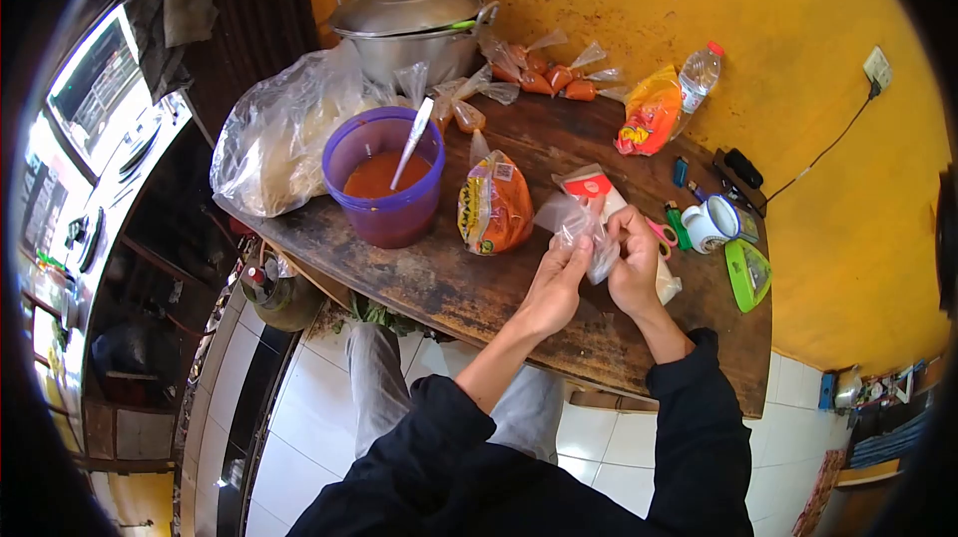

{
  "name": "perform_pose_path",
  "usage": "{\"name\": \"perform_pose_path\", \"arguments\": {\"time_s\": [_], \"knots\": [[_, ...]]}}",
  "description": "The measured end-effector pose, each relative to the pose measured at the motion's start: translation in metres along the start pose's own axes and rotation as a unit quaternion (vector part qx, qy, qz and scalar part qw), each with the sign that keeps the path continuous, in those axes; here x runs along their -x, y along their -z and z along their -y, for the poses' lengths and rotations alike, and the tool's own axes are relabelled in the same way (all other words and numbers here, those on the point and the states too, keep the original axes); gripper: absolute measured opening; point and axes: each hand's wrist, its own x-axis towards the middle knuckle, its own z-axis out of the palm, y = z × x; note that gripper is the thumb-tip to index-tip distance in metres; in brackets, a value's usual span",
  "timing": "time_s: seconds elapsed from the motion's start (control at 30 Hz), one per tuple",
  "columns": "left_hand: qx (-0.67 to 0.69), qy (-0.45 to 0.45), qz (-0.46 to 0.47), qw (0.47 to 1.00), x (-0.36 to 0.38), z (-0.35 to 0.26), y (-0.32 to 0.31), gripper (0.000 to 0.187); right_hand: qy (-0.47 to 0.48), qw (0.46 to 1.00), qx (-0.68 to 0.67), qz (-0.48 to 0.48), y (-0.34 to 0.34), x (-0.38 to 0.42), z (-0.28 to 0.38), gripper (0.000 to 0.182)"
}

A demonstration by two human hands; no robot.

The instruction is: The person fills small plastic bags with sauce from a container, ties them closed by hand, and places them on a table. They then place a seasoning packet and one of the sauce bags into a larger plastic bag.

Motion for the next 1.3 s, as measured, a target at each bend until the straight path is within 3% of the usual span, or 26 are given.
{"name": "perform_pose_path", "arguments": {"time_s": [0.1,0.13,0.17,0.27,0.4,0.5,0.57,0.7,0.93,1.07,1.17,1.23,1.3], "knots": [[0.064,-0.076,-0.030,0.995,0.004,-0.015,0.003,0.039,0.004,0.996,-0.064,0.055,-0.011,0.002,0.015,0.030],[0.042,-0.102,-0.041,0.993,0.010,-0.028,0.007,0.038,0.004,0.996,-0.057,0.068,-0.010,0.002,0.007,0.045],[0.081,-0.058,-0.047,0.994,0.018,-0.035,0.011,0.038,0.004,0.996,-0.056,0.071,-0.011,0.001,0.002,0.045],[0.016,-0.102,-0.093,0.990,0.036,-0.044,0.026,0.041,-0.032,0.987,0.144,0.059,-0.018,-0.010,-0.009,0.059],[-0.004,-0.110,-0.240,0.965,0.043,-0.043,0.039,0.043,-0.051,0.986,0.158,-0.009,-0.052,-0.033,-0.019,0.069],[-0.035,-0.125,-0.251,0.959,0.046,-0.039,0.049,0.044,0.009,0.979,0.201,-0.036,-0.071,-0.047,-0.035,0.080],[-0.053,-0.125,-0.257,0.957,0.046,-0.039,0.051,0.043,0.031,0.949,0.313,0.014,-0.078,-0.052,-0.042,0.085],[-0.037,-0.118,-0.272,0.954,0.043,-0.034,0.054,0.043,-0.024,0.979,0.186,0.078,-0.077,-0.050,-0.046,0.061],[-0.002,-0.089,-0.235,0.968,0.044,-0.038,0.059,0.037,-0.035,0.978,0.197,0.066,-0.074,-0.037,-0.014,0.052],[-0.063,-0.067,-0.251,0.964,0.033,-0.047,0.059,0.037,0.006,0.987,0.151,0.054,-0.057,-0.028,-0.017,0.049],[0.017,-0.007,-0.237,0.971,0.017,-0.055,0.058,0.036,0.003,0.990,0.133,0.039,-0.040,-0.020,-0.014,0.048],[0.143,0.119,-0.258,0.948,0.006,-0.052,0.057,0.037,0.004,0.990,0.138,0.033,-0.032,-0.014,-0.012,0.046],[0.172,0.129,-0.255,0.943,-0.004,-0.040,0.058,0.038,0.000,0.982,0.186,0.032,-0.027,-0.008,-0.001,0.045]]}}
